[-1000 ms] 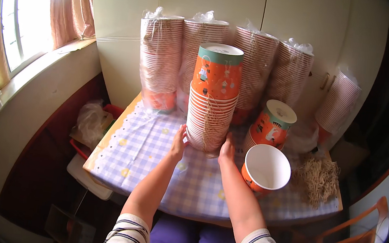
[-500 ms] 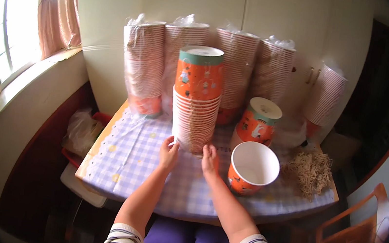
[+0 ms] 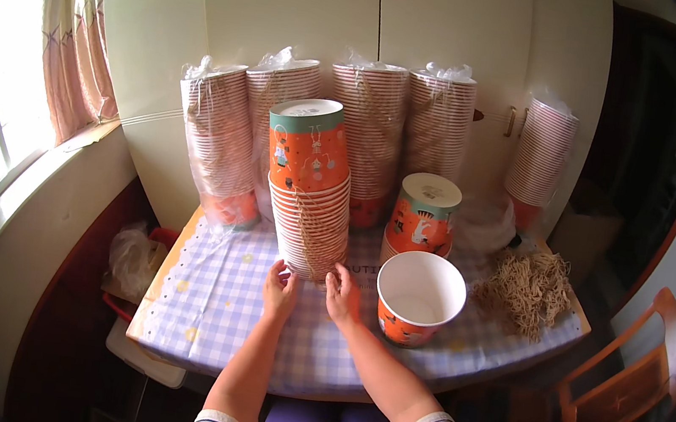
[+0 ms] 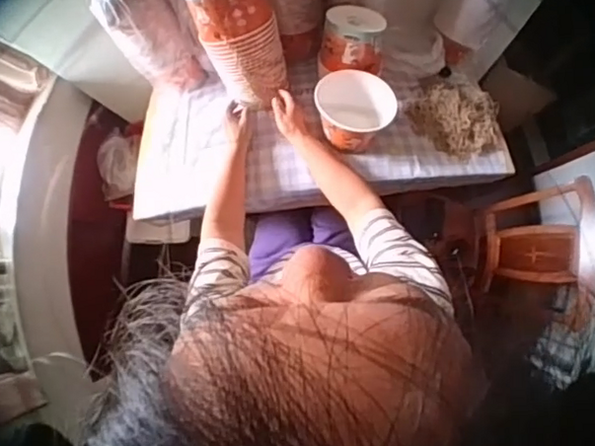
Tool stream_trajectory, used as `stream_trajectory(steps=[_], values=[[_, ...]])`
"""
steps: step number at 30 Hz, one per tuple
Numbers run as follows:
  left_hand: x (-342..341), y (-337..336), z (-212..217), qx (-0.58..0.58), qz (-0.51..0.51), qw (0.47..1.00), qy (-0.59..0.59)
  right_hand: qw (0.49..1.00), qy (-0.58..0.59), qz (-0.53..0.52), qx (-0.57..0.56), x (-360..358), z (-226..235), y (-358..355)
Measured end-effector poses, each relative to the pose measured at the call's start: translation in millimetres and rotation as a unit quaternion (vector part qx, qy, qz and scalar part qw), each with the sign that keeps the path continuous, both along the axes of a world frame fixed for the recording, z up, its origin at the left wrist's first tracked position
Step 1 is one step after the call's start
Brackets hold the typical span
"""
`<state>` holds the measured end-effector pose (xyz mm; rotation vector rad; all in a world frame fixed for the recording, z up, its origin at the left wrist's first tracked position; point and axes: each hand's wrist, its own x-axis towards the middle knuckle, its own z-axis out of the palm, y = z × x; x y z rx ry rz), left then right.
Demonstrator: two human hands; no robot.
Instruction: Attaching elastic bands to paper buckets for packaging.
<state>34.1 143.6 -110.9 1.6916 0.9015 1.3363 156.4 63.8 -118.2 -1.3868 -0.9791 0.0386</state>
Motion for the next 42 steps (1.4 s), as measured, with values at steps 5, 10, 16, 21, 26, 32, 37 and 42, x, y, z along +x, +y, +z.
stream_trajectory(steps=[5,10,16,21,26,32,37,42], values=[[-7.4,0.7,-0.1,0.011,0.020,0.999,0.026,0.992,-0.077,0.096,0.018,-35.4,60.6,-43.2],[-9.2,-1.2,-3.1,0.023,0.040,0.999,0.029,0.949,-0.282,0.138,0.009,-42.9,134.0,-145.3],[-10.4,-7.3,2.3,0.028,0.054,0.997,0.044,0.902,-0.416,-0.050,-0.101,19.2,193.5,-242.7],[-5.2,-1.5,-3.4,0.033,0.053,0.997,0.034,0.885,-0.416,-0.028,-0.207,61.7,167.1,-253.3],[-6.6,-5.1,0.4,0.036,0.056,0.996,0.060,0.922,-0.345,0.089,-0.152,68.1,151.8,-228.8],[-9.1,-8.0,1.3,0.034,0.059,0.996,0.058,0.913,-0.368,0.139,-0.104,58.7,156.3,-206.8],[-7.4,-10.1,5.5,0.024,0.051,0.997,0.046,0.902,-0.389,0.152,-0.112,53.4,146.3,-200.6],[-8.0,-9.9,6.7,0.021,0.053,0.997,0.042,0.894,-0.395,0.166,-0.131,50.9,154.6,-203.1]])
